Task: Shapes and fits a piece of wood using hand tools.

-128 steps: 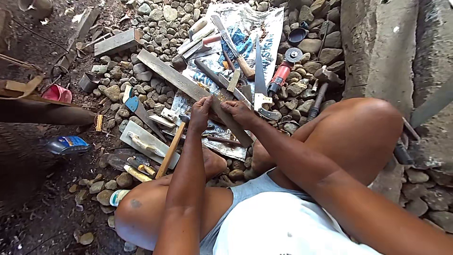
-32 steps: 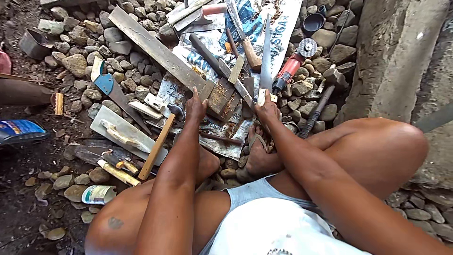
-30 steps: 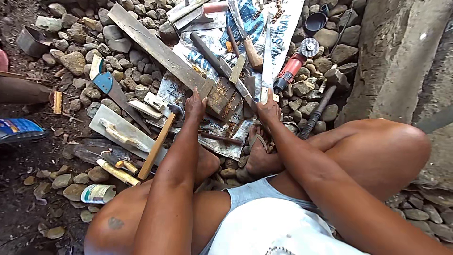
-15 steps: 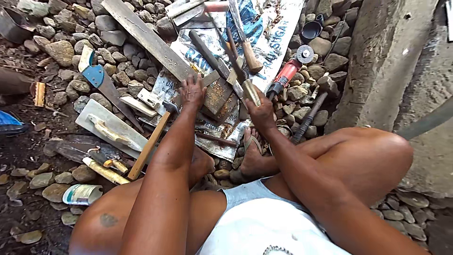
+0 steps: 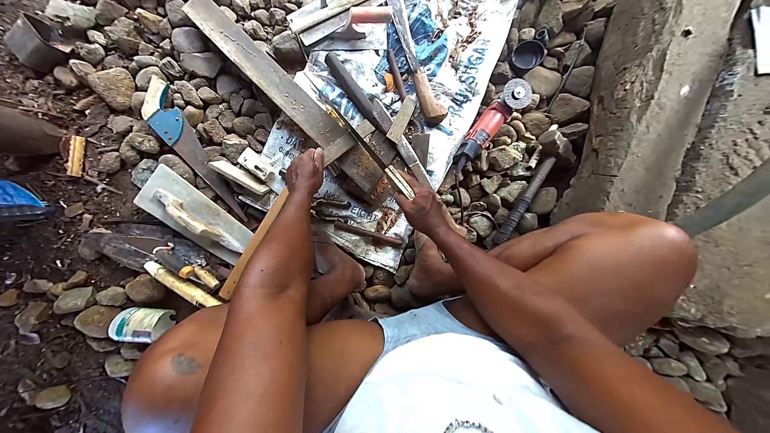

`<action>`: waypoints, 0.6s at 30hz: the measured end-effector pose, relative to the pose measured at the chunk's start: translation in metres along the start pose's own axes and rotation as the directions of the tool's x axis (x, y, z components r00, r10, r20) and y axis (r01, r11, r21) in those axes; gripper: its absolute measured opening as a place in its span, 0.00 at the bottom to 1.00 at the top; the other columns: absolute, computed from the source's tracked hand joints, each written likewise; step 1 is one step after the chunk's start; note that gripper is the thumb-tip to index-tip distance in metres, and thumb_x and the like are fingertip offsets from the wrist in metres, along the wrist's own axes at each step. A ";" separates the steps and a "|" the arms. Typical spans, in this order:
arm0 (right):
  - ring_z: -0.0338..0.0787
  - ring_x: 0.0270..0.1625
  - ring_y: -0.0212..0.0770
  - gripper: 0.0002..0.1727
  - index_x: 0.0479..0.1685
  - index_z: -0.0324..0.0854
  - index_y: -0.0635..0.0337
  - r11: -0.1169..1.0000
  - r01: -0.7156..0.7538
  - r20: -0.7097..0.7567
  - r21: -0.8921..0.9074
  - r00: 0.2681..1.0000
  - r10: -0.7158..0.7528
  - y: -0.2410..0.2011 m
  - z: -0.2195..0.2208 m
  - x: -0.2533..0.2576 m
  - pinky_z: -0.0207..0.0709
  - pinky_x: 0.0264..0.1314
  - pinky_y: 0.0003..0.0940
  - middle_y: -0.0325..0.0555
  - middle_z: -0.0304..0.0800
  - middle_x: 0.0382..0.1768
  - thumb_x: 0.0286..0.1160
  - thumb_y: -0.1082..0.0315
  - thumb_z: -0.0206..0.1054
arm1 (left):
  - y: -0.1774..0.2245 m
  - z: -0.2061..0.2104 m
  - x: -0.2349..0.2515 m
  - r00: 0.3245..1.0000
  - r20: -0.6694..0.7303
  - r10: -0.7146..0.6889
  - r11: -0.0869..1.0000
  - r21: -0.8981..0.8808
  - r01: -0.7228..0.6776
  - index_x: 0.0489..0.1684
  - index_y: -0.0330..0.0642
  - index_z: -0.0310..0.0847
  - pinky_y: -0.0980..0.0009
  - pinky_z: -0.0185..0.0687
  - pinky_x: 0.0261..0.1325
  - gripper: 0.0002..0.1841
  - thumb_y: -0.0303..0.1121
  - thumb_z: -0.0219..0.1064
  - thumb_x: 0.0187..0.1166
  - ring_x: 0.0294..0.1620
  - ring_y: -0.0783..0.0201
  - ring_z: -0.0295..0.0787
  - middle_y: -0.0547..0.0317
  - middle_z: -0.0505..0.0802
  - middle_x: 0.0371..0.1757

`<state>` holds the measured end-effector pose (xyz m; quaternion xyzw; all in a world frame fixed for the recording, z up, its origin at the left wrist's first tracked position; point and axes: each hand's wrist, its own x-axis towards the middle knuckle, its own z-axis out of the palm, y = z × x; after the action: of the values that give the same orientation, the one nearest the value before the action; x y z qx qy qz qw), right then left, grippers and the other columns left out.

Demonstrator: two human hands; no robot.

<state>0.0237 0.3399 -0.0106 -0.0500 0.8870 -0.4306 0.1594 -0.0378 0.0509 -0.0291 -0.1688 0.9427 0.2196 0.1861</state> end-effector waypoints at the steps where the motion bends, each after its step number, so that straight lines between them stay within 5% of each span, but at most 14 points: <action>1: 0.94 0.61 0.53 0.31 0.87 0.72 0.50 0.999 0.008 -0.004 -0.042 1.000 -0.008 -0.002 0.000 0.000 0.83 0.65 0.60 0.51 0.92 0.67 0.81 0.63 0.64 | 0.001 -0.003 0.002 1.000 0.018 -0.013 1.000 -0.013 0.013 0.50 0.36 0.84 0.31 0.76 0.61 0.32 0.53 0.38 0.95 0.62 0.35 0.88 0.34 0.91 0.53; 5: 0.96 0.53 0.58 0.33 0.89 0.70 0.45 0.993 0.002 0.002 -0.115 1.000 -0.002 -0.018 -0.002 -0.003 0.85 0.56 0.64 0.54 0.95 0.59 0.80 0.63 0.64 | -0.006 -0.014 0.013 0.983 0.178 -0.039 0.970 -0.230 0.080 0.45 0.31 0.85 0.33 0.76 0.54 0.32 0.52 0.43 0.95 0.49 0.37 0.86 0.32 0.89 0.44; 10: 0.96 0.51 0.58 0.33 0.89 0.69 0.43 0.995 -0.036 0.021 -0.093 0.999 0.038 -0.029 -0.004 -0.002 0.84 0.55 0.64 0.54 0.95 0.55 0.81 0.61 0.63 | -0.008 -0.013 0.014 0.948 0.277 -0.154 0.891 -0.377 0.255 0.37 0.41 0.79 0.65 0.66 0.21 0.27 0.55 0.47 0.93 0.14 0.64 0.64 0.59 0.73 0.20; 15: 0.96 0.52 0.57 0.32 0.89 0.69 0.45 0.997 -0.029 0.018 -0.066 0.999 0.030 -0.028 -0.003 0.001 0.84 0.56 0.64 0.54 0.95 0.57 0.82 0.61 0.63 | -0.009 -0.011 0.013 0.918 0.339 -0.205 0.821 -0.452 0.350 0.38 0.44 0.77 0.70 0.64 0.17 0.25 0.56 0.48 0.93 0.12 0.68 0.63 0.63 0.72 0.19; 18: 0.96 0.50 0.57 0.32 0.88 0.71 0.45 0.998 -0.021 0.006 -0.063 1.000 0.021 -0.028 -0.003 0.001 0.85 0.55 0.63 0.53 0.95 0.56 0.81 0.61 0.63 | -0.014 -0.006 0.015 0.946 0.273 -0.173 0.853 -0.439 0.283 0.41 0.42 0.80 0.66 0.69 0.23 0.27 0.57 0.48 0.93 0.17 0.65 0.68 0.59 0.76 0.24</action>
<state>0.0208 0.3250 0.0126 -0.0472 0.9001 -0.4005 0.1651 -0.0472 0.0330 -0.0354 -0.2944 0.8064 0.4366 0.2690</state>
